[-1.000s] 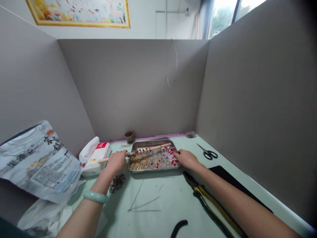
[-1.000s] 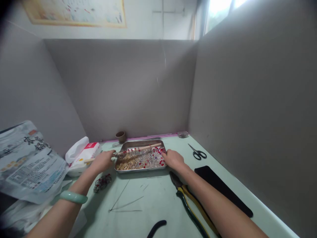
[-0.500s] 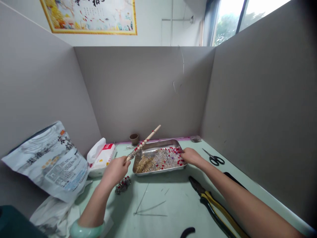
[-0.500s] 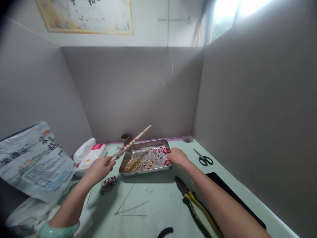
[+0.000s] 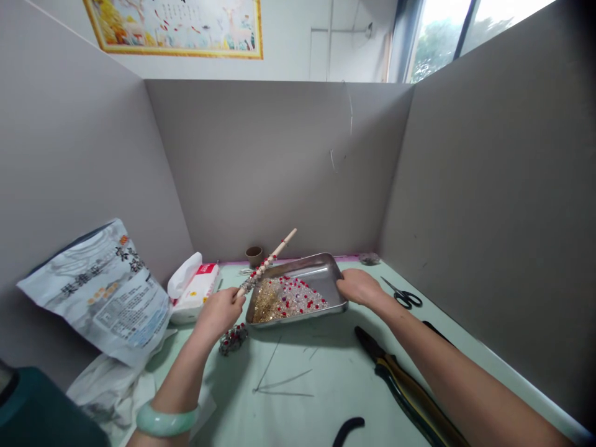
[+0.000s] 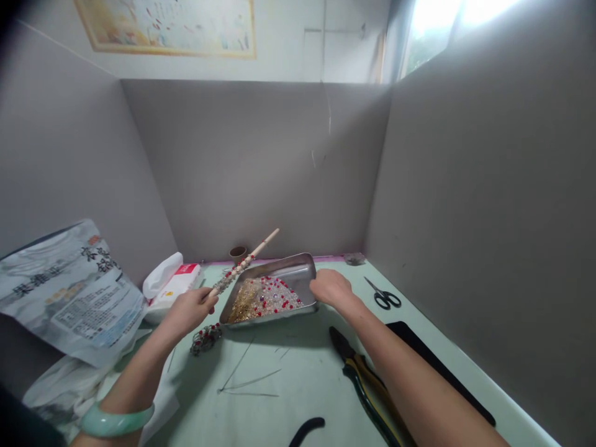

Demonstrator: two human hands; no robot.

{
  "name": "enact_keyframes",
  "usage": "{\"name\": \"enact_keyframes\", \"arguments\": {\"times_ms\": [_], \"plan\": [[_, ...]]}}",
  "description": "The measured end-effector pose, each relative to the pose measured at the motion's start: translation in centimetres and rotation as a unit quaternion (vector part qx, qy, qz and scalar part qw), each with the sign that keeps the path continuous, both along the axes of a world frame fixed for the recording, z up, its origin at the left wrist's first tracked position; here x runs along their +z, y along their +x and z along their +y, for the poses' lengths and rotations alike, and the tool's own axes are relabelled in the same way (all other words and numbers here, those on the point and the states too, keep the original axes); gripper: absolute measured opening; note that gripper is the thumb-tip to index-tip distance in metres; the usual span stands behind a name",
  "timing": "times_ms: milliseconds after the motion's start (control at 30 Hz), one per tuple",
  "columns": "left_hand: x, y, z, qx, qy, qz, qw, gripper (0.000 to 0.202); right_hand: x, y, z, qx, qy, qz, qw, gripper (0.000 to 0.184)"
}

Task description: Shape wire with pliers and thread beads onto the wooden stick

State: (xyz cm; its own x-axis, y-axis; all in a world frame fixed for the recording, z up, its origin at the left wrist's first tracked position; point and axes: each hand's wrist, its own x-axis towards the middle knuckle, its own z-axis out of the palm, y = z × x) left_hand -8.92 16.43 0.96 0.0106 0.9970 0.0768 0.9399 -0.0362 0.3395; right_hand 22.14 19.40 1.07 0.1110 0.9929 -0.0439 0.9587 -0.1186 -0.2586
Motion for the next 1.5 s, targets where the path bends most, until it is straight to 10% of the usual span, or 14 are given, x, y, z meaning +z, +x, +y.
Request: {"name": "enact_keyframes", "arguments": {"times_ms": [567, 867, 1500], "plan": [[0.9, -0.7, -0.2, 0.030, 0.028, -0.020, 0.999, 0.023, -4.3, 0.7, -2.5, -0.126, -0.035, 0.462, 0.877, 0.013], [1.5, -1.6, -0.5, 0.054, 0.048, -0.004, 0.997, 0.026, -2.7, -0.3, -3.1, -0.116, 0.000, 0.421, 0.900, 0.012], [2.9, -1.2, -1.2, 0.063, 0.049, -0.020, 0.997, 0.025, -6.1, -0.4, -3.9, -0.112, -0.002, 0.439, 0.892, 0.014]]}}
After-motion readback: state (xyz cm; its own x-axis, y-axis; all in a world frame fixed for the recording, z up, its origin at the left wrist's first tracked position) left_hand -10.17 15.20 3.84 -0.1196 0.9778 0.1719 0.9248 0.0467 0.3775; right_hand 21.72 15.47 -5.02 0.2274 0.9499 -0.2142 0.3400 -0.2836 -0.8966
